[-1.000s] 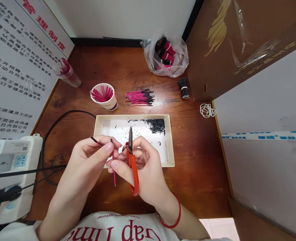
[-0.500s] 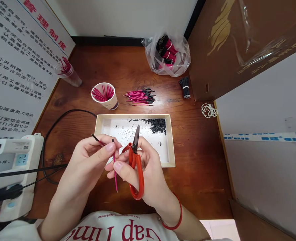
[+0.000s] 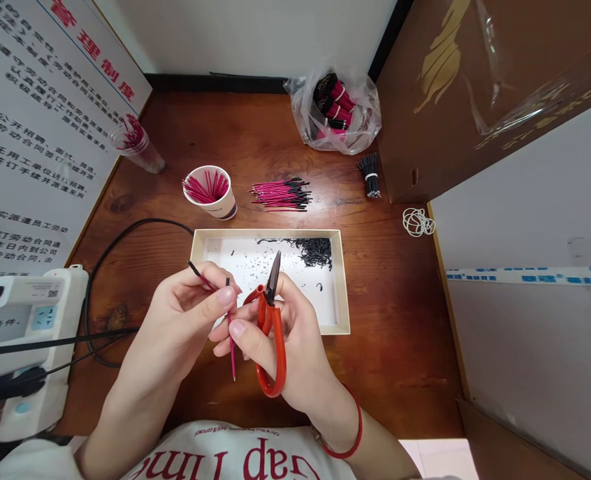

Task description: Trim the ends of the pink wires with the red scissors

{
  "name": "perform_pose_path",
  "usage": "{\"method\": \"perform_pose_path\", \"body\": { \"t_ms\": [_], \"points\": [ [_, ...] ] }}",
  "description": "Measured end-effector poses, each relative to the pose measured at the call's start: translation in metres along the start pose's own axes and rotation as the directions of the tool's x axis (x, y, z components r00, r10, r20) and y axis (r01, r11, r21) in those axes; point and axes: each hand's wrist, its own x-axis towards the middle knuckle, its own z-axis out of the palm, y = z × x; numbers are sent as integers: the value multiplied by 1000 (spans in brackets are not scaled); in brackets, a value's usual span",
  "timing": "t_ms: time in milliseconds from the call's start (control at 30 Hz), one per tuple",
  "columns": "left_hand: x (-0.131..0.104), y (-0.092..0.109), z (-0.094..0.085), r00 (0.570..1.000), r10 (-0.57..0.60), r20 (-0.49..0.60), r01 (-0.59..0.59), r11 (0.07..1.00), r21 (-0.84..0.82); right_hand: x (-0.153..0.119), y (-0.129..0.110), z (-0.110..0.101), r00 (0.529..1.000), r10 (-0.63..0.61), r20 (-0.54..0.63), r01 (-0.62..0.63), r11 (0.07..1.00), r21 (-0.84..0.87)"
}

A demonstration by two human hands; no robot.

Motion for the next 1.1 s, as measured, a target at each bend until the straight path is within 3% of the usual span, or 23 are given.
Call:
{"method": "perform_pose_path", "body": {
  "t_ms": [667,767,867,933,1000,1100],
  "points": [
    [-3,-1,-2,1000,16,6,-16,1000,23,2,-1,2,999,-5,44,0,993,116],
    [1,-4,-4,992,113,-62,-105,988,117,5,-1,0,997,-47,-59,48,999,23],
    [10,-8,-9,939,309,-152,-258,923,286,11,-1,-9,950,-181,-253,128,969,-211],
    [16,-12,-15,885,435,-170,-324,834,446,15,0,-19,898,-315,-307,181,900,-396],
    [22,-16,-21,815,562,-142,-381,704,600,17,2,-28,874,-400,-277,197,811,-551],
    [28,-21,-31,692,722,-1,-479,461,747,17,4,-38,885,-447,-132,227,661,-715]
  ]
}}
